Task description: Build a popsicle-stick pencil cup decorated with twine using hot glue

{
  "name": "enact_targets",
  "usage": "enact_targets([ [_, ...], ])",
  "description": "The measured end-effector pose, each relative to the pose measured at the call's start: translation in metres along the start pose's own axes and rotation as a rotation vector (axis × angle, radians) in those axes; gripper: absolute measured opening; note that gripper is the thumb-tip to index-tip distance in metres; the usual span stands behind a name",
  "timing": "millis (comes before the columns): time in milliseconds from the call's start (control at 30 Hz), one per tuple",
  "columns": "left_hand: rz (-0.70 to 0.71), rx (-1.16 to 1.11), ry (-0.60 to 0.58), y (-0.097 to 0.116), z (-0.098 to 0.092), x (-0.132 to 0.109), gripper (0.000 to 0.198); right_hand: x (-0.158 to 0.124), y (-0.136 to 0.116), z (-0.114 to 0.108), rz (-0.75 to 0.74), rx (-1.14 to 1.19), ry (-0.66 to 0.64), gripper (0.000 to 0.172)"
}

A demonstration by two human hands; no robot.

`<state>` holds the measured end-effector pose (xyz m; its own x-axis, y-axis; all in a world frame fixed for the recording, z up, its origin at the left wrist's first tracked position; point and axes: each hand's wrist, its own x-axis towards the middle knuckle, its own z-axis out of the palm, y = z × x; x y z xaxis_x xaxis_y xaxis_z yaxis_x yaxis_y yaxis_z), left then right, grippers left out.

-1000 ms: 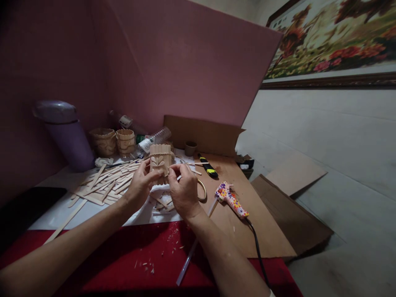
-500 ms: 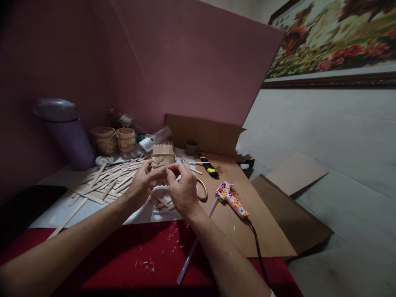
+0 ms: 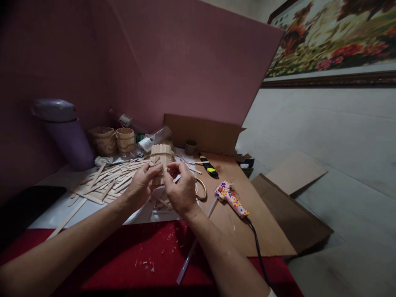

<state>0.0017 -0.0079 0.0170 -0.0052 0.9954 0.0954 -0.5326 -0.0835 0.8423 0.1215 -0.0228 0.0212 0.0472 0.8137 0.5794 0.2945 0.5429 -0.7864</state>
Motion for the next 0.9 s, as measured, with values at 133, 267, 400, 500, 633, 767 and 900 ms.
enact_targets([
  [133,0.004,-0.023,0.011,0.0004,0.0021,-0.0007,0.057,-0.0016,-0.0014,0.0008,0.0,-0.044,0.011,0.016],
  [267,0.016,-0.053,0.014,-0.0013,0.0024,-0.0008,0.059,-0.0012,-0.001,0.0019,0.011,-0.046,0.015,0.016],
  [400,0.026,-0.043,0.013,-0.006,-0.0001,0.0004,0.059,-0.0002,-0.0005,0.0027,0.047,-0.015,0.029,0.014],
  [500,0.036,-0.046,0.008,-0.0081,-0.0016,0.0011,0.055,0.0004,-0.0013,0.0022,0.054,-0.019,0.015,0.011],
  [633,0.028,-0.039,-0.01,-0.0072,-0.0023,0.0002,0.05,0.0005,-0.0027,0.0014,0.039,-0.026,0.008,0.01],
  [767,0.017,-0.032,-0.034,-0.0062,-0.0025,-0.0011,0.047,-0.0002,-0.0034,0.0017,0.043,-0.017,0.02,0.008],
  [900,0.038,-0.022,-0.013,-0.0065,-0.0016,-0.0013,0.053,-0.0008,-0.0044,0.0018,0.038,-0.013,0.015,0.006],
])
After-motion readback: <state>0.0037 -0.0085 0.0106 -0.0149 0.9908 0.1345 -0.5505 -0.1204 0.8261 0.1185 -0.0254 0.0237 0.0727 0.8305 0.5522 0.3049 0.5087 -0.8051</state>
